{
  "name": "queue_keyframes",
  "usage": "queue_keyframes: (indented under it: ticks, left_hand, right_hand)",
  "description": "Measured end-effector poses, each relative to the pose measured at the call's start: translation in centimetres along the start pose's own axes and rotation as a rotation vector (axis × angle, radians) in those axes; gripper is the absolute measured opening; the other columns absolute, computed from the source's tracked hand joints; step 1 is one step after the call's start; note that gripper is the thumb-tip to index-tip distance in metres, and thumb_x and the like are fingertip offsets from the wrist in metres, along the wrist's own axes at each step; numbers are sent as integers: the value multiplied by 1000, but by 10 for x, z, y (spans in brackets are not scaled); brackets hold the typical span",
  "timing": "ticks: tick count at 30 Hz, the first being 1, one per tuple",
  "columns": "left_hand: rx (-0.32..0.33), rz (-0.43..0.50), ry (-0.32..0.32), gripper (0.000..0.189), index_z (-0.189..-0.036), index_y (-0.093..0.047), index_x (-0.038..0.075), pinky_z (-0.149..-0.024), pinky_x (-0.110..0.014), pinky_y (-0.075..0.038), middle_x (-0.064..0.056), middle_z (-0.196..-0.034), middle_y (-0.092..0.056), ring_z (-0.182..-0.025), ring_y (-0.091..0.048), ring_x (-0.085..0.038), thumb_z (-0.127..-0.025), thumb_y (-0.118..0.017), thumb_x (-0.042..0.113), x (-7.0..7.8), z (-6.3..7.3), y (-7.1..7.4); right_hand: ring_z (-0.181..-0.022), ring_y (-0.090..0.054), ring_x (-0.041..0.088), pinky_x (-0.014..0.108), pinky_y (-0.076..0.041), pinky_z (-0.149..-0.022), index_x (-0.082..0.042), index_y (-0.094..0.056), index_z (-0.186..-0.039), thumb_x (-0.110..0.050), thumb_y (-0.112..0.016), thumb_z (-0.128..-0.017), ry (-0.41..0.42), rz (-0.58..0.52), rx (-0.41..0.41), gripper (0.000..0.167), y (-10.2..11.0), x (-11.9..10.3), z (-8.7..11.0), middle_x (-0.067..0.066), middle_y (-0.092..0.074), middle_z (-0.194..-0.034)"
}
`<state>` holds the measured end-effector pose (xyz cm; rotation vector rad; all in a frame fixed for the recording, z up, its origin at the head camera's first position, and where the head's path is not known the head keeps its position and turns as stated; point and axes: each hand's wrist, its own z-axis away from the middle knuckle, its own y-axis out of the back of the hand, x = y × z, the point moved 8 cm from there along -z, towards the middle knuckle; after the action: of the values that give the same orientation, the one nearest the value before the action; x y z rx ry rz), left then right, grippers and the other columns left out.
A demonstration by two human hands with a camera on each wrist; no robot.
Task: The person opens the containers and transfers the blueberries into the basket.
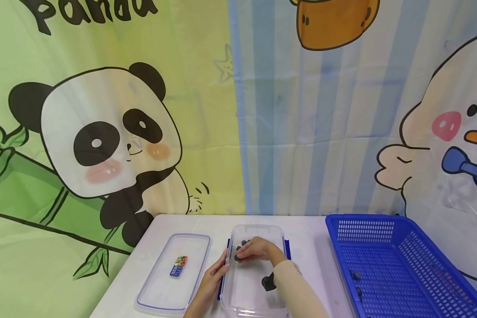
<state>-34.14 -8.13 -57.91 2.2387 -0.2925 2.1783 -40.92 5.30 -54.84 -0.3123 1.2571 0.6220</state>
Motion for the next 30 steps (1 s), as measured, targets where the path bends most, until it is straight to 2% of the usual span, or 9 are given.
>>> queue_keyframes:
  ticks: [8,13,17,20,24,30]
  left_hand:
    - [25,1,5,54,-139,-38,11,-110,-49,-14,-6,-146,-28,-136,-18,-31,-91,-58,24,-1,-1,0]
    - [32,11,22,55,-139,-39,13,-110,-50,-13,-6,-146,-28,-136,-17,-32,-90,-59,25,-3,-2,1]
    - [28,6,18,55,-139,-38,14,-110,-49,-12,-6,-146,-28,-137,-16,-32,-90,-59,25,-1,-2,2]
    - [36,7,14,55,-139,-38,13,-110,-49,-13,-6,-146,-28,-137,-16,-32,-90,-59,25,0,-2,3]
    - [44,23,15,54,-139,-38,12,-111,-48,-13,-6,-146,-29,-137,-16,-31,-91,-58,22,1,-1,4]
    - [29,24,27,55,-140,-36,12,-110,-49,-12,-7,-146,-27,-137,-16,-33,-90,-59,24,5,2,-2]
  right_hand:
    - [-85,-67,24,39,-51,-85,7,-65,-105,-4,-64,-84,-3,-66,-70,24,31,-8,15,17,-68,-95]
    - [-90,-65,25,43,-47,-90,7,-63,-111,-6,-62,-86,30,-74,-115,28,64,-26,39,16,-67,-99]
    - [-94,-64,25,41,-49,-89,9,-61,-113,-5,-58,-89,56,-70,-124,27,99,-33,73,17,-65,-103]
    - [-99,-62,26,38,-49,-89,7,-60,-114,-4,-55,-91,76,-76,-119,26,131,-30,102,16,-64,-107]
    - [-104,-60,26,37,-47,-92,3,-62,-115,-3,-50,-94,93,-121,-117,25,171,-12,142,12,-63,-110]
    - [-112,-56,24,39,-39,-99,0,-59,-121,2,-36,-98,115,-285,-199,33,217,17,201,12,-59,-120]
